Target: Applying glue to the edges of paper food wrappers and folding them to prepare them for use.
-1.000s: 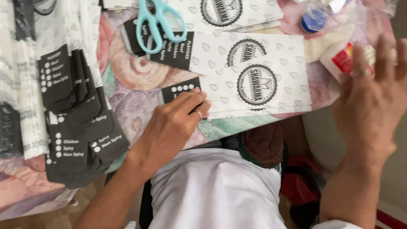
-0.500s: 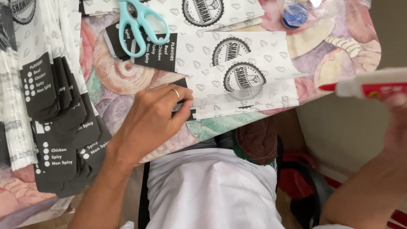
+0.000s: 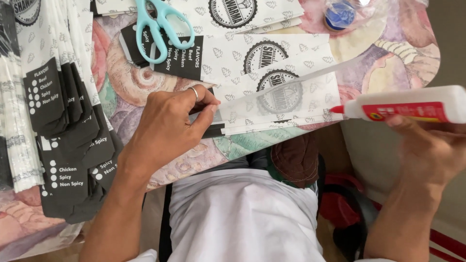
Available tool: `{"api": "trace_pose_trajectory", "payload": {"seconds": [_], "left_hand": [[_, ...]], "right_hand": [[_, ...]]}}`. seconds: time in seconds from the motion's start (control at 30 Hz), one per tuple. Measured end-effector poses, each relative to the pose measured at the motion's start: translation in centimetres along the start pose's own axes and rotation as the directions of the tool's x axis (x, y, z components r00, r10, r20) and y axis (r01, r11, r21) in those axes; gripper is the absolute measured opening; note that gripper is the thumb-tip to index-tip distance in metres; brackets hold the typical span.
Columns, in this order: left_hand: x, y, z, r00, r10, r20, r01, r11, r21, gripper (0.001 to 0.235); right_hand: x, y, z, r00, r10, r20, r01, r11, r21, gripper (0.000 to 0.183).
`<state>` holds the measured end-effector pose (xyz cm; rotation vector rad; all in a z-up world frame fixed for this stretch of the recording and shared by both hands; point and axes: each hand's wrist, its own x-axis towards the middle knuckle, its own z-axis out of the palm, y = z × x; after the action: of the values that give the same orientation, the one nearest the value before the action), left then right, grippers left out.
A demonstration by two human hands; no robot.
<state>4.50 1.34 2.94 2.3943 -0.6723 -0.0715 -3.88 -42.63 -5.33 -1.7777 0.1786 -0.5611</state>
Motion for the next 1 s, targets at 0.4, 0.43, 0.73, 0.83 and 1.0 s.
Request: {"api": "trace_pose_trajectory", "payload": {"seconds": [0.4, 0.43, 0.73, 0.83, 1.0], "left_hand": [[1.1, -0.4, -1.3, 0.985, -0.161, 0.060, 0.170, 0.965, -0.198, 0.011], [1.3, -0.5, -1.5, 0.981, -0.174, 0.087, 0.191, 0.941, -0.278, 0.012], [2.2, -1.2, -1.6, 0.936, -0.295, 0.193, 0.350, 0.840, -0.415, 0.008], [2.2, -1.3, -1.7, 0.939, -0.294, 0.180, 0.343, 0.848, -0.404, 0.009], [2.4, -1.1, -2.1, 0.932, -0.301, 0.201, 0.360, 0.827, -0.432, 0.011]], "right_hand": [[-1.6, -3.5, 9.3, 0.903, -0.362, 0.232, 0.339, 0.931, 0.133, 0.052], [-2.2, -4.8, 10.9, 0.938, -0.264, 0.223, 0.245, 0.963, 0.110, 0.039], [-4.8, -8.3, 19.4, 0.940, -0.192, 0.283, 0.161, 0.978, 0.129, 0.035], [-5.4, -8.4, 20.6, 0.939, -0.158, 0.305, 0.135, 0.986, 0.098, 0.036], [-6.3, -8.5, 22.8, 0.937, -0.164, 0.308, 0.122, 0.981, 0.151, 0.038]]}}
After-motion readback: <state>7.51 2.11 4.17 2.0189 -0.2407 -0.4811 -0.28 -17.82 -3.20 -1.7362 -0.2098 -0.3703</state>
